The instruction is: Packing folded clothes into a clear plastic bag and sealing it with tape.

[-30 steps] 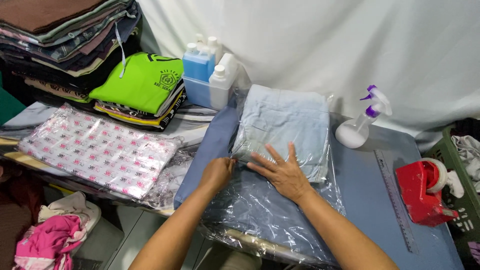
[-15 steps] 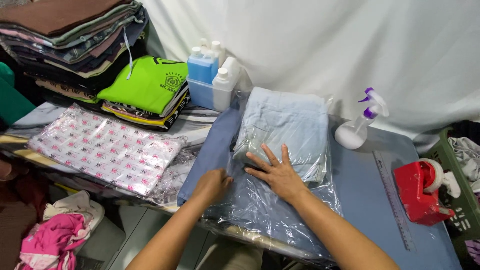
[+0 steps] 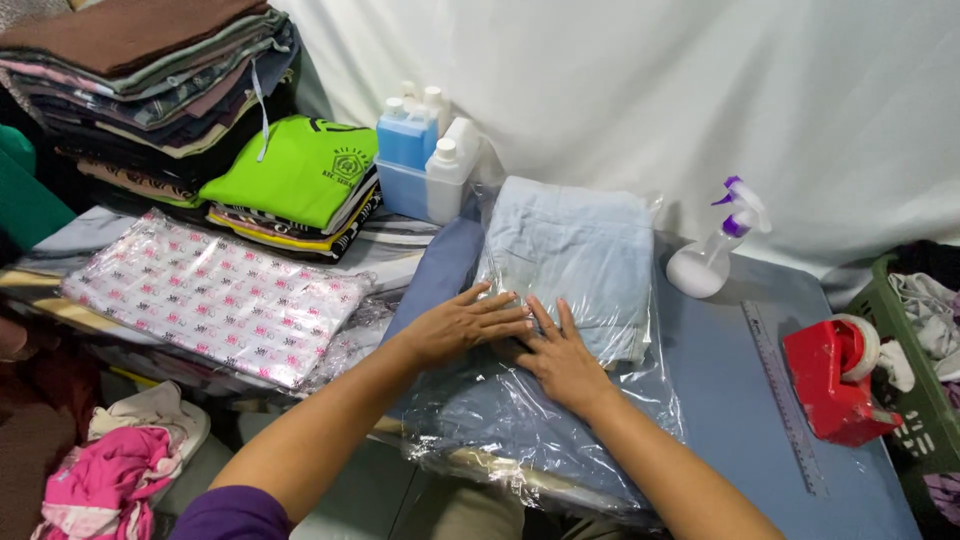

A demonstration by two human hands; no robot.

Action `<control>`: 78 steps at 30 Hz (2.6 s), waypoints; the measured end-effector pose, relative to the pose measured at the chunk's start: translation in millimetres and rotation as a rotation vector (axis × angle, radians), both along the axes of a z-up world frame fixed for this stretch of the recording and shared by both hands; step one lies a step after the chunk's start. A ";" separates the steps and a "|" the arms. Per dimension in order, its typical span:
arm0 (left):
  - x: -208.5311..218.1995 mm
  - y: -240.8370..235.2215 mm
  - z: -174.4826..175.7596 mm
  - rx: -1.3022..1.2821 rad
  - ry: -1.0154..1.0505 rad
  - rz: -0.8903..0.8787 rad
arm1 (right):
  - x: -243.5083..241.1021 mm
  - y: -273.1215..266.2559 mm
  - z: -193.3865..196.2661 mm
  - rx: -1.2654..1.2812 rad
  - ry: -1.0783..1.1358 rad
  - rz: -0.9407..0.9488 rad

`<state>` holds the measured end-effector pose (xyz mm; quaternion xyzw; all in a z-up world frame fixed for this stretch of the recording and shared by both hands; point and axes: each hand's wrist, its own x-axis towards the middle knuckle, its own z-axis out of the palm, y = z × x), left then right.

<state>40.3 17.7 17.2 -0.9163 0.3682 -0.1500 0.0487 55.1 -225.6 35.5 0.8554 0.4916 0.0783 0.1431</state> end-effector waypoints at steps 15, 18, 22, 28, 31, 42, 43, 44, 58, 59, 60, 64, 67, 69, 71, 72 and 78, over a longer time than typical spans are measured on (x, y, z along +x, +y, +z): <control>-8.3 -1.6 5.7 0.085 0.013 0.003 | 2.6 -10.9 -40.9 0.934 0.973 -0.003; -7.3 -0.4 -1.1 0.010 -0.057 -0.076 | -12.7 9.8 -73.8 1.257 1.023 -0.025; -22.9 -6.8 6.1 -0.022 0.004 -0.025 | -44.5 18.7 -61.7 0.948 0.621 -0.117; -81.8 -11.1 -6.9 -0.440 -0.082 0.302 | -45.7 22.4 -56.8 0.719 0.578 -0.181; -115.9 -14.0 3.4 -0.754 0.178 0.795 | -51.7 22.9 -53.1 0.627 0.515 -0.116; -137.8 -3.3 -8.0 -0.477 0.134 0.975 | -56.1 26.7 -31.8 0.564 0.565 -0.212; -140.4 -3.0 -10.6 -0.479 0.128 0.976 | -53.4 25.8 -35.7 0.565 0.561 -0.208; -143.8 -2.2 -13.6 -0.508 0.171 0.964 | -51.5 25.5 -40.5 0.569 0.552 -0.197; -114.4 -63.5 14.8 -1.352 0.179 0.461 | -45.1 10.1 -70.8 0.597 0.458 0.032; -108.7 -72.3 20.7 -1.349 0.186 0.384 | -45.8 8.8 -73.8 0.659 0.442 0.031; -101.5 -80.2 27.4 -1.344 0.189 0.306 | -44.6 8.5 -75.9 0.722 0.423 0.032; -68.0 -103.1 13.4 -1.207 0.258 0.312 | -52.1 12.6 -62.0 0.540 0.298 0.002; -42.6 -109.4 0.9 -1.058 0.152 0.229 | -49.6 8.6 -74.0 0.544 0.687 -0.432; -31.2 -111.0 1.1 -0.954 0.335 0.324 | -44.1 5.2 -92.9 0.392 0.661 -0.449; -21.4 -110.5 -7.5 -0.916 0.378 0.331 | -50.8 4.2 -86.5 0.385 0.681 -0.478; -17.0 -110.9 -12.8 -0.882 0.420 0.339 | -54.6 3.0 -84.1 0.375 0.701 -0.505; -18.0 -112.4 -23.6 -0.876 0.551 0.459 | -73.6 -19.0 -95.7 0.374 0.461 -0.142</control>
